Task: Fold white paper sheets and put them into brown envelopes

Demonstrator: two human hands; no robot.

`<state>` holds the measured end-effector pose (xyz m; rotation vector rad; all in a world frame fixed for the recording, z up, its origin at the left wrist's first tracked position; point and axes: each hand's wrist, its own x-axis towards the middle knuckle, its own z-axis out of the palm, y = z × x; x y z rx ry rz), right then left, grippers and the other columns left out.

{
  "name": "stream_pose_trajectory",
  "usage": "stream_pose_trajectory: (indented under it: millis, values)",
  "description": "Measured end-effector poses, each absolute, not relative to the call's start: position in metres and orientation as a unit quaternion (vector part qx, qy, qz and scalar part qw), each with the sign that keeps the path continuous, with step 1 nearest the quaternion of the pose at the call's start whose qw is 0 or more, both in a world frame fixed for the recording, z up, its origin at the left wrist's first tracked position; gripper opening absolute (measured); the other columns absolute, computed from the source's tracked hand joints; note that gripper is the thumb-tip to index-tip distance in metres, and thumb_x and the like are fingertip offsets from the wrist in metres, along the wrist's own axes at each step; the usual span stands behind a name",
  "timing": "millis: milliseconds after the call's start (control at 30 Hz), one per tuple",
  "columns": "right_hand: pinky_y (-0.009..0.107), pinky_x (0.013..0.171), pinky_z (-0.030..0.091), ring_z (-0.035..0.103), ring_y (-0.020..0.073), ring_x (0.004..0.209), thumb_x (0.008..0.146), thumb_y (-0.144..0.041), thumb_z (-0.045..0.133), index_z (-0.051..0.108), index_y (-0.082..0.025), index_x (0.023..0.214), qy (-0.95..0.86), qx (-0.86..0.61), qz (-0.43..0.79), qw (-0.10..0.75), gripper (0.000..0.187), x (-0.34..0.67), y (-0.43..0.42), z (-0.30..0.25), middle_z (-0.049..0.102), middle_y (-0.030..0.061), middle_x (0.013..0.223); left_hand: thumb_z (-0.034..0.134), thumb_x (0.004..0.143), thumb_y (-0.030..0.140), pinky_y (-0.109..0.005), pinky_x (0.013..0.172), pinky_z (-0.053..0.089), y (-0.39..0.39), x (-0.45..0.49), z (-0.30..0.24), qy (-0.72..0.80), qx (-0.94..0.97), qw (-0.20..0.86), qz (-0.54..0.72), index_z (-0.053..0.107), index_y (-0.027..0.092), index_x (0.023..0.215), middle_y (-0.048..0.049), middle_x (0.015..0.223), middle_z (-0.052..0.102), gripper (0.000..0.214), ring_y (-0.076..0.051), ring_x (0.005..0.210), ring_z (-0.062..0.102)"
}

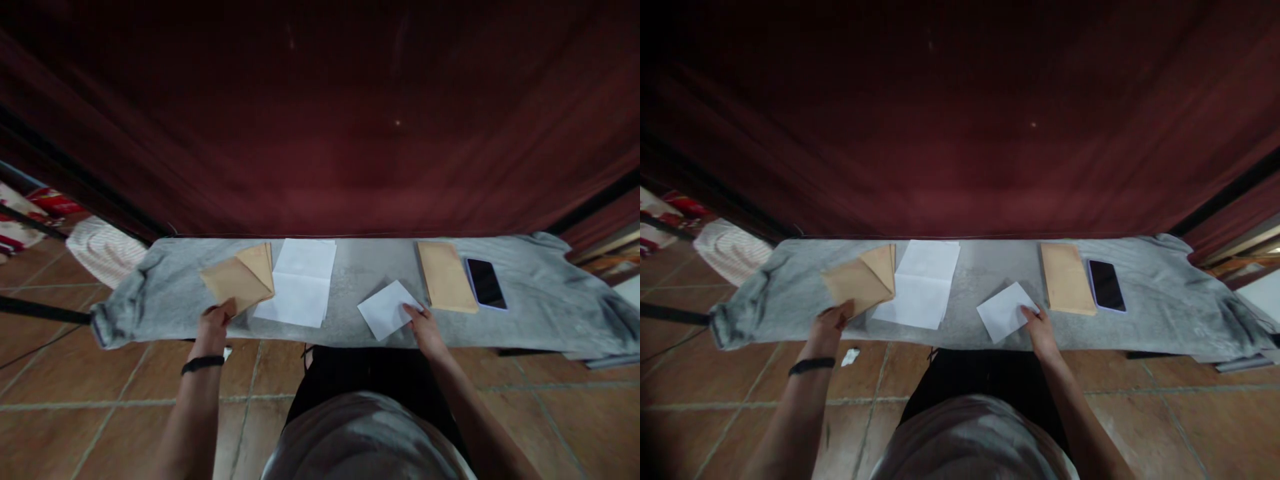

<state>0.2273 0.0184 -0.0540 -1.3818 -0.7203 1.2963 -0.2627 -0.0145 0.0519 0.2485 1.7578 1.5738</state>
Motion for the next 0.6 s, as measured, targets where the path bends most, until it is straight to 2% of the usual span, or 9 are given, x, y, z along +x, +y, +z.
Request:
stream_pose_trajectory:
  millis: [100,167,267,367,400,467,500,533,600]
  values:
    - [0.03,0.067,0.057,0.069,0.0212,0.079,0.065,-0.043,0.077,0.067,-0.024,0.095,-0.278,-0.576,0.541,0.547,0.037,0.225,0.022,-0.054,0.074,0.0032,0.09,0.07,0.077,0.008,-0.014,0.037,0.026,-0.027,-0.241,0.054,0.65,0.072,0.453,0.606,0.05,0.017,0.073,0.0084,0.057,0.049,0.022,-0.004,0.041,0.04]
    - [0.03,0.067,0.056,0.068,0.0203,0.078,0.064,-0.043,0.075,0.064,-0.023,0.101,-0.294,-0.576,0.537,0.542,0.043,0.223,0.026,-0.054,0.071,0.0017,0.088,0.075,0.076,0.009,-0.014,0.035,0.027,-0.035,-0.208,0.05,0.62,0.061,0.506,0.597,0.048,0.018,0.069,0.0103,0.052,0.043,0.03,-0.004,0.039,0.039]
    - [0.034,0.073,0.055,0.065,0.0206,0.081,0.067,-0.045,0.069,0.056,-0.021,0.124,-0.342,-0.614,0.478,0.527,0.063,0.221,0.029,-0.053,0.068,0.0018,0.092,0.083,0.071,0.011,-0.012,0.034,0.027,-0.045,-0.136,0.036,0.507,-0.005,0.629,0.59,0.047,0.018,0.066,0.0102,0.05,0.045,0.037,-0.002,0.037,0.041]
    - [0.044,0.093,0.051,0.06,0.0271,0.109,0.074,-0.045,0.064,0.041,-0.018,0.144,-0.437,-0.662,0.332,0.511,0.079,0.222,0.02,-0.043,0.062,0.0132,0.124,0.085,0.067,0.008,-0.011,0.043,0.042,-0.05,-0.061,0.021,0.484,-0.02,0.639,0.598,0.053,0.017,0.068,0.0058,0.059,0.06,0.033,-0.005,0.05,0.059]
    - [0.048,0.101,0.046,0.054,0.0299,0.122,0.076,-0.046,0.063,0.039,-0.018,0.147,-0.472,-0.665,0.278,0.508,0.079,0.221,0.015,-0.037,0.054,0.0172,0.138,0.085,0.067,0.007,-0.012,0.047,0.045,-0.051,-0.039,0.017,0.479,-0.023,0.645,0.595,0.054,0.016,0.068,0.0044,0.062,0.063,0.032,-0.006,0.053,0.062]
    - [0.054,0.113,0.034,0.037,0.0331,0.14,0.081,-0.047,0.062,0.045,-0.019,0.144,-0.53,-0.65,0.218,0.499,0.071,0.217,0.001,-0.026,0.038,0.019,0.153,0.084,0.067,0.006,-0.014,0.049,0.048,-0.055,-0.004,0.01,0.471,-0.034,0.665,0.578,0.057,0.016,0.067,0.0016,0.064,0.067,0.029,-0.008,0.056,0.065]
    - [0.055,0.115,0.032,0.035,0.0331,0.143,0.084,-0.048,0.061,0.05,-0.02,0.141,-0.545,-0.635,0.232,0.495,0.065,0.213,-0.007,-0.021,0.039,0.0175,0.154,0.084,0.067,0.006,-0.015,0.05,0.049,-0.057,0.009,0.008,0.47,-0.034,0.672,0.572,0.059,0.015,0.068,0.0008,0.065,0.068,0.027,-0.009,0.057,0.066]
    - [0.054,0.114,0.034,0.04,0.0321,0.14,0.086,-0.05,0.06,0.055,-0.022,0.137,-0.556,-0.614,0.286,0.482,0.058,0.208,-0.013,-0.017,0.047,0.0156,0.149,0.085,0.067,0.007,-0.015,0.051,0.049,-0.059,0.02,0.007,0.465,-0.03,0.679,0.567,0.06,0.015,0.069,0.0005,0.065,0.068,0.026,-0.009,0.058,0.067]
    - [0.047,0.103,0.047,0.057,0.029,0.123,0.089,-0.056,0.057,0.06,-0.023,0.132,-0.518,-0.565,0.452,0.457,0.054,0.196,-0.023,-0.011,0.065,0.0122,0.129,0.085,0.068,0.009,-0.016,0.053,0.051,-0.062,0.034,0.007,0.459,-0.016,0.692,0.557,0.063,0.015,0.072,0.0009,0.068,0.07,0.023,-0.009,0.058,0.067]
